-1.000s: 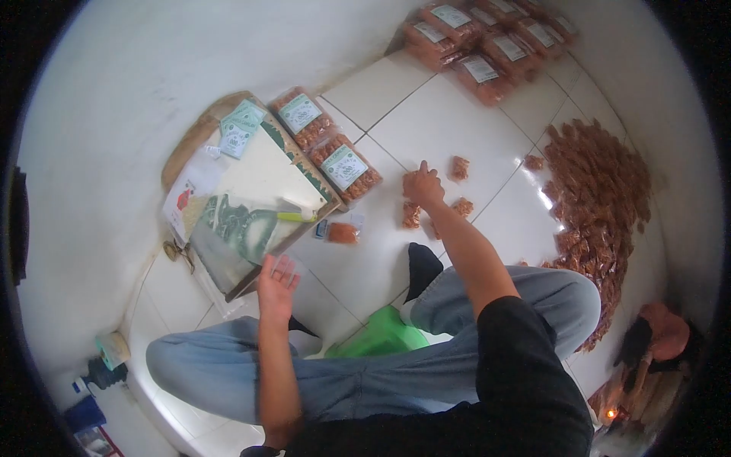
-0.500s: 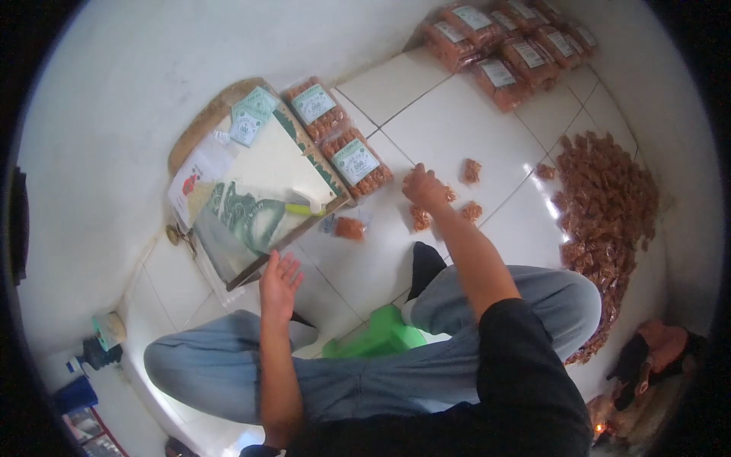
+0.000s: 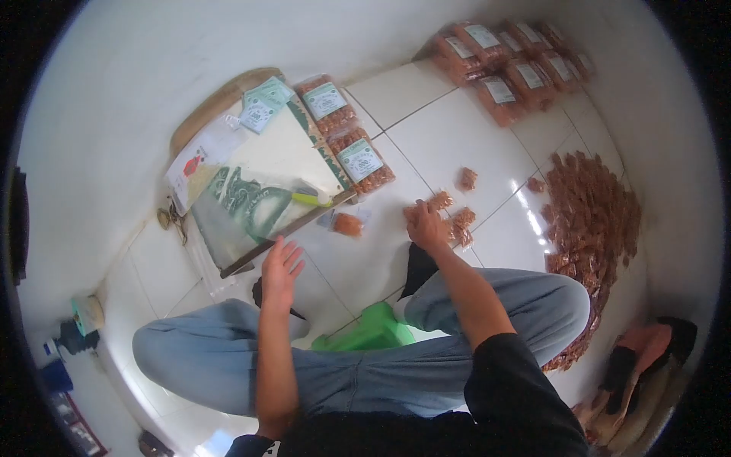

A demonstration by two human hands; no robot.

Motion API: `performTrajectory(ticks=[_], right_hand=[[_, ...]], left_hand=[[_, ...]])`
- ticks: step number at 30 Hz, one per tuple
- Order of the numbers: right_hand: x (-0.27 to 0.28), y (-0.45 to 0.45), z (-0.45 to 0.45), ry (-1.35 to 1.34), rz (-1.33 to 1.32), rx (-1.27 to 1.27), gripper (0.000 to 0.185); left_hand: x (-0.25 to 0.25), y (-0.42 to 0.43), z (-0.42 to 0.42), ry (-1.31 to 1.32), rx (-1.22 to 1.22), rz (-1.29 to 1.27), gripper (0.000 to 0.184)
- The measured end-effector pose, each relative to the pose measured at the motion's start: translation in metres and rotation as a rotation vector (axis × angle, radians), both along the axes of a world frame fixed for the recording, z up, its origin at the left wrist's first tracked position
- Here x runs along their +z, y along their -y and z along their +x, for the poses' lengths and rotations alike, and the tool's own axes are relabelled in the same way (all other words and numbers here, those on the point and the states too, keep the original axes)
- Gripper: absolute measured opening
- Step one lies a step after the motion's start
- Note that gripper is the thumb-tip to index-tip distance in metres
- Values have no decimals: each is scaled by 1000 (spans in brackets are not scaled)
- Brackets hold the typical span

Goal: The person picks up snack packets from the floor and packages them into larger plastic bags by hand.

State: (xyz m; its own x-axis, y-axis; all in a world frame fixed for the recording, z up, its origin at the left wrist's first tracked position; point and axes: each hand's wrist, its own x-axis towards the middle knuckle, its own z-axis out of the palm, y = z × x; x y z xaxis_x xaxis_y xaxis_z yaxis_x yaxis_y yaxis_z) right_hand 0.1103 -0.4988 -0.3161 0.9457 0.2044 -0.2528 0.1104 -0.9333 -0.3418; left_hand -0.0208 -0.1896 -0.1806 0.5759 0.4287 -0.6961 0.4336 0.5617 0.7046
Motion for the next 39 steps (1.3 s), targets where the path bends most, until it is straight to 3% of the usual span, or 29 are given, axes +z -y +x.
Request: performTrajectory(ticks=[3,7,10,12,16,22,24,26,30,32,36,37,39], right_hand=[[4,-16,-10,-46,-5,-199,83],[-19,-12,-6,-67,32,-93,84],[-18,-24,-1,-104,66,-63,79],[-5,-30,-10,8,-66,-80,71],[-7,-29,-6,115,59,-19,58],[-2,-45,7,194,106,42,57],[-8,-51,7,146,78,54,60],[-13,-55,4,98,49,69,63],[-7,-67,0,95,-47,83,51],[-12,-67,7,-43,-3,12,45],[-9,-55,38,153,180,92,40],[1,-51,54,148,259,123,54],[26,-60,84,421,387,275,44]], left_hand=[[3,-2,-1,10,-26,8,59],[7,-3,-2,21,-29,15,61],[5,-5,-3,43,-20,24,66],[5,-5,-6,48,-23,27,69],[7,-6,-7,18,-8,27,69],[7,-8,-11,10,32,26,78],[7,-8,-11,11,41,28,85],[8,-9,-12,-17,27,25,74],[8,-10,-12,-14,52,35,75],[9,-10,-12,8,49,25,78],[10,-12,-10,18,71,20,82],[10,-13,-10,36,54,25,84],[12,-13,-9,62,45,31,86]])
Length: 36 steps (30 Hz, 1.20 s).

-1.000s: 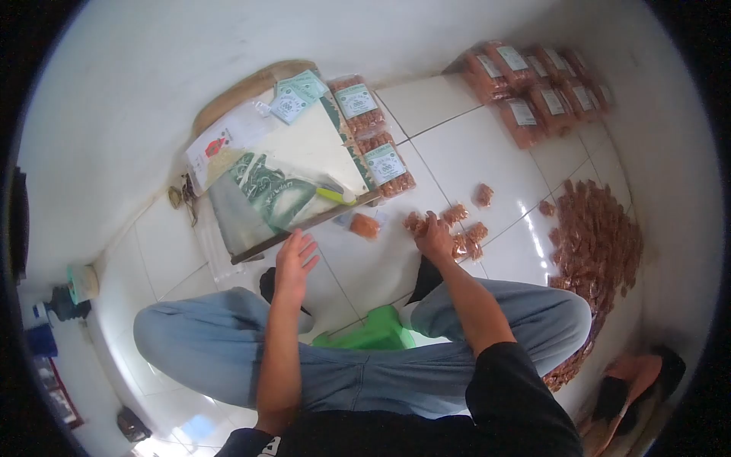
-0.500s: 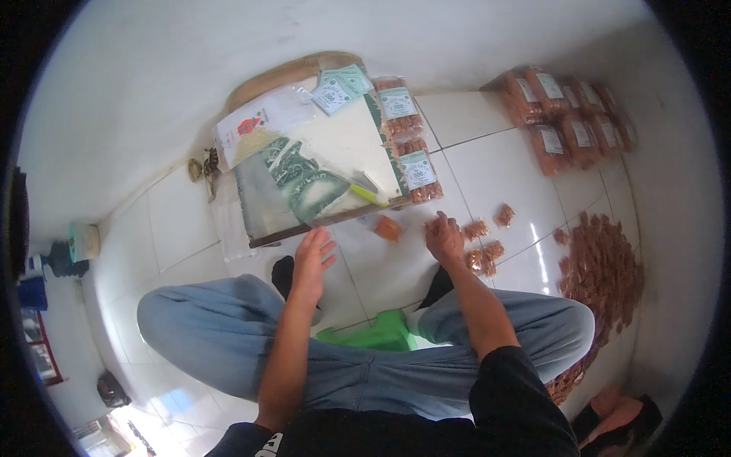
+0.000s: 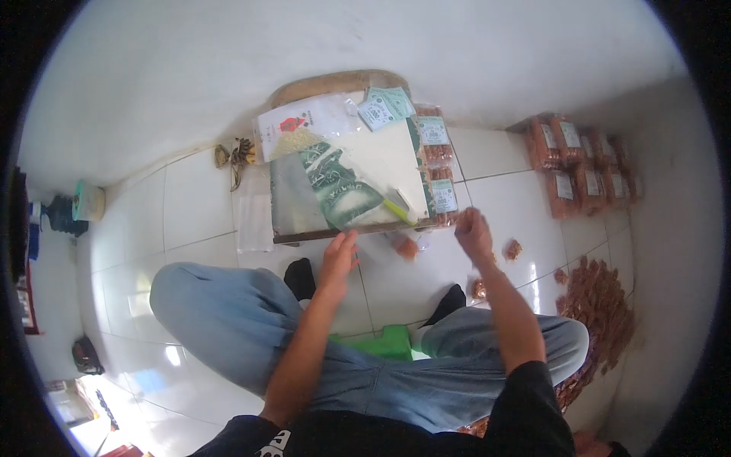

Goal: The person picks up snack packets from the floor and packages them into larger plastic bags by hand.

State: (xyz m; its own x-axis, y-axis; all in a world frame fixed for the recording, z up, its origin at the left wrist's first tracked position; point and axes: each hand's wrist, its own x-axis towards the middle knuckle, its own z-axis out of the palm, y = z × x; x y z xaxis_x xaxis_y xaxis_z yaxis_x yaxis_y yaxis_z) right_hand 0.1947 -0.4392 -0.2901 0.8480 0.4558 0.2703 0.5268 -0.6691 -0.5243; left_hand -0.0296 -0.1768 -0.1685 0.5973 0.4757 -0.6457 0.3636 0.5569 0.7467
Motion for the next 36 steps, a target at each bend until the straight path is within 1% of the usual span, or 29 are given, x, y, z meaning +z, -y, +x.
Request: performTrajectory(ticks=[1,3,4,5,6,7,9,10,11,12,13,14,15,16,17,19,20,21,22,23,25,27,29,30,31,33,35,36], right_hand=[[34,-12,10,106,48,47,35],[112,-41,16,245,62,228,35],[138,-57,18,260,94,311,41],[157,-66,18,190,40,325,47],[178,-79,8,20,85,348,50],[199,-97,-5,-149,130,370,53],[238,-123,-43,-432,83,393,63],[244,-130,-58,-430,93,493,64],[254,-138,-78,-452,107,568,67],[262,-145,-94,-497,116,616,67],[264,-150,-107,-544,125,661,68],[262,-156,-117,-568,140,661,69],[260,-159,-123,-597,155,656,70],[259,-163,-123,-560,54,662,78],[261,-166,-124,-563,56,671,78],[270,-172,-129,-466,7,689,87],[273,-175,-129,-467,-6,723,90],[274,-178,-129,-472,-6,742,90],[275,-182,-128,-394,-23,804,91],[276,-185,-128,-317,-39,864,92],[274,-190,-127,-312,-54,910,92],[270,-193,-126,-237,4,1022,88],[263,-198,-126,-223,44,1015,84],[260,-200,-126,-203,78,997,81],[257,-201,-125,-208,81,998,81],[253,-202,-125,-321,51,974,76],[255,-204,-125,-360,51,961,73],[255,-205,-125,-393,46,957,70]], left_hand=[[3,1,1,7,-6,1,87],[-2,5,6,22,0,3,88],[-16,7,9,-25,-6,82,88],[-22,11,13,-74,-11,161,87],[-18,19,13,-142,-31,516,88],[-5,21,12,-140,-19,518,88],[23,20,11,232,-39,322,91],[26,28,13,478,27,224,87],[34,30,12,477,42,231,87],[48,32,9,696,32,210,81],[56,34,7,913,18,189,76],[57,35,5,906,28,196,76],[58,36,3,914,98,39,70],[59,37,0,919,167,-117,64],[60,34,-4,916,174,-110,64],[62,26,-16,806,141,-206,51],[63,23,-19,803,155,-194,51],[64,21,-22,782,164,-254,49],[65,19,-23,765,174,-315,47],[65,16,-25,764,192,-306,47],[65,12,-29,749,186,-288,46],[60,7,-32,765,216,-261,46],[57,4,-34,781,233,-236,47],[60,3,-35,805,288,-193,48],[63,2,-36,829,340,-151,49],[64,0,-38,840,358,-158,50],[66,0,-38,851,363,-168,52],[67,1,-36,858,380,-132,54]])
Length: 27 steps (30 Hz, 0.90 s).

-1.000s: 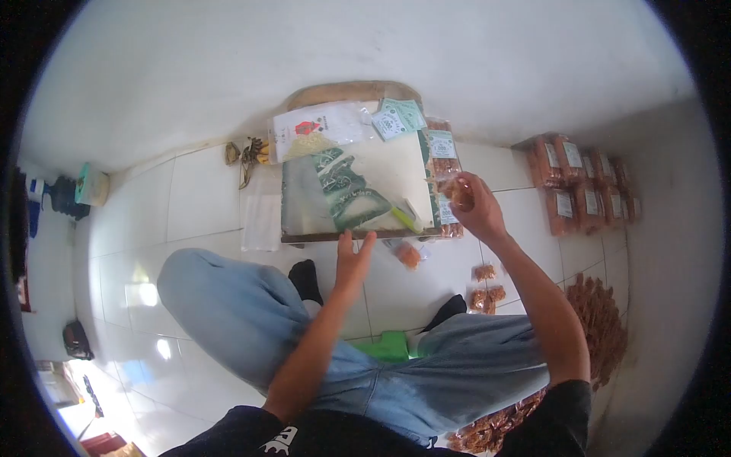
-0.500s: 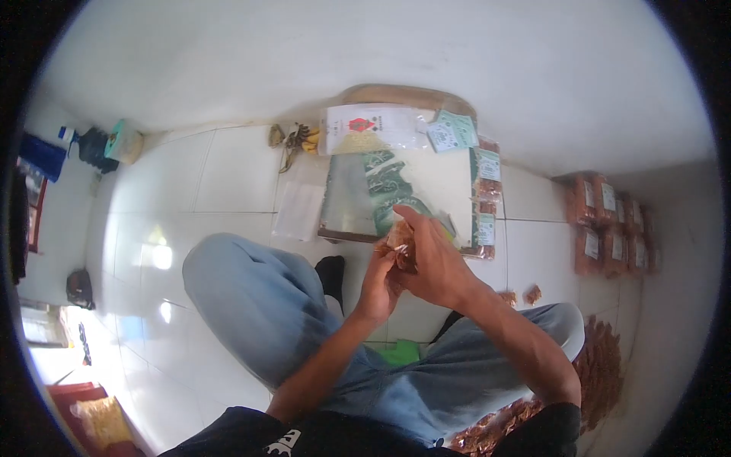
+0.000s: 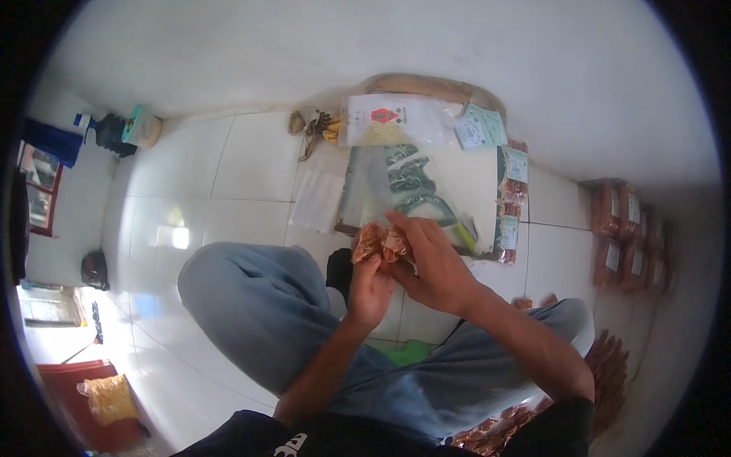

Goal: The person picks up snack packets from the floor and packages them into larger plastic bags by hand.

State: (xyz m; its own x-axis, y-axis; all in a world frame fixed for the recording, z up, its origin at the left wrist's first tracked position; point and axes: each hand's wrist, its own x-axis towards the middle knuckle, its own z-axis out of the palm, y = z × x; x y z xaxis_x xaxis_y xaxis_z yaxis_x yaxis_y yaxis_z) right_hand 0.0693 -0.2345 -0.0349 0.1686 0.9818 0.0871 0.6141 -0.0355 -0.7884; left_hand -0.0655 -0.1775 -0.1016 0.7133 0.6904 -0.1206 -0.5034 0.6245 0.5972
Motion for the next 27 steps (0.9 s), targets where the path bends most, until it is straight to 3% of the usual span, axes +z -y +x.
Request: performTrajectory(ticks=[2,4,6,7,8,9,10,12,14,17,20,22,26,27], right_hand=[[-3,1,-3,-139,-22,-59,66],[-7,2,-1,-273,-44,-112,61],[-13,2,2,-788,-230,-192,53],[-13,2,5,-789,-229,-194,53],[-13,3,9,-1053,-291,-195,52],[-13,3,12,-1317,-352,-192,52],[-12,4,14,-1317,-351,-194,52],[-5,6,16,-1547,-364,-196,55],[0,11,13,-1520,-337,-146,59],[-6,15,12,-1407,-305,-33,67],[1,15,8,-1262,-349,-9,74],[1,17,8,-1202,-394,-49,77],[-1,17,3,-1016,-227,-81,78],[1,17,0,-893,-132,-113,78]], left_hand=[[4,0,3,-1,19,25,55],[10,-2,5,-199,89,319,58],[5,-3,3,-229,66,440,58],[3,-4,1,-260,48,562,58],[2,-6,-1,-260,46,562,58],[2,-7,-3,-266,24,759,60],[2,-8,-5,-270,1,956,62],[5,-10,-3,-233,56,1069,58],[5,-11,-4,-195,111,1182,54],[-3,-7,-5,-227,112,1213,65],[-5,4,-1,-88,11,917,77],[5,8,4,-182,104,850,75],[15,10,7,-324,245,747,74],[9,10,5,-248,24,384,72]])
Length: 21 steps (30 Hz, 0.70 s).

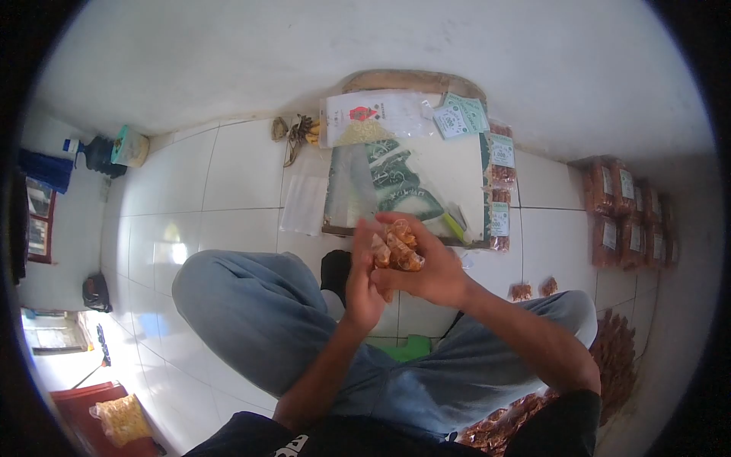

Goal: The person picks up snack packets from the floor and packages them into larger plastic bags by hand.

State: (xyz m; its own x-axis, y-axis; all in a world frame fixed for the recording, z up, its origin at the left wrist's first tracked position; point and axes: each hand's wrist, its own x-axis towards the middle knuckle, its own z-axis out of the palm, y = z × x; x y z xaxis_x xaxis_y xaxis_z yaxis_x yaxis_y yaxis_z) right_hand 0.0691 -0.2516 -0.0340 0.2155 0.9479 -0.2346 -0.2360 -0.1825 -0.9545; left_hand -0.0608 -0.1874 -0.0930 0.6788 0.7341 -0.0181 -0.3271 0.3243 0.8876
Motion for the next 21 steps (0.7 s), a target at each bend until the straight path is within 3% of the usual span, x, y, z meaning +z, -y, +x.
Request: performTrajectory(ticks=[1,2,4,5,9,11,13,14,16,18,20,21], right_hand=[[0,0,-2,-1,1,0,78],[-2,0,-4,76,-4,-29,77],[-12,1,-5,153,-9,-60,76],[-23,3,-3,428,0,-50,75],[-22,4,4,1105,141,-37,82],[-28,5,7,1012,148,-6,86],[-29,8,13,921,152,22,90],[-26,8,19,815,125,105,93],[-11,7,28,705,98,184,95],[14,8,35,308,-106,296,100],[23,8,38,249,-149,247,102],[24,8,38,190,-191,200,105]], left_hand=[[-7,0,-2,44,-182,-388,72],[-12,0,-4,43,-181,-387,72],[-22,1,-5,277,-415,-656,71],[-25,2,-6,276,-418,-658,71],[-41,-1,-6,179,-330,-517,77],[-44,-4,-7,156,-314,-469,81],[-30,-10,-5,237,-305,-413,64],[-26,-14,-7,235,-306,-413,64],[-19,-23,-13,114,-357,-293,61],[-9,-31,-15,25,-387,-214,63],[-4,-33,-15,-63,-415,-136,65],[-2,-33,-14,-151,-390,47,71]])
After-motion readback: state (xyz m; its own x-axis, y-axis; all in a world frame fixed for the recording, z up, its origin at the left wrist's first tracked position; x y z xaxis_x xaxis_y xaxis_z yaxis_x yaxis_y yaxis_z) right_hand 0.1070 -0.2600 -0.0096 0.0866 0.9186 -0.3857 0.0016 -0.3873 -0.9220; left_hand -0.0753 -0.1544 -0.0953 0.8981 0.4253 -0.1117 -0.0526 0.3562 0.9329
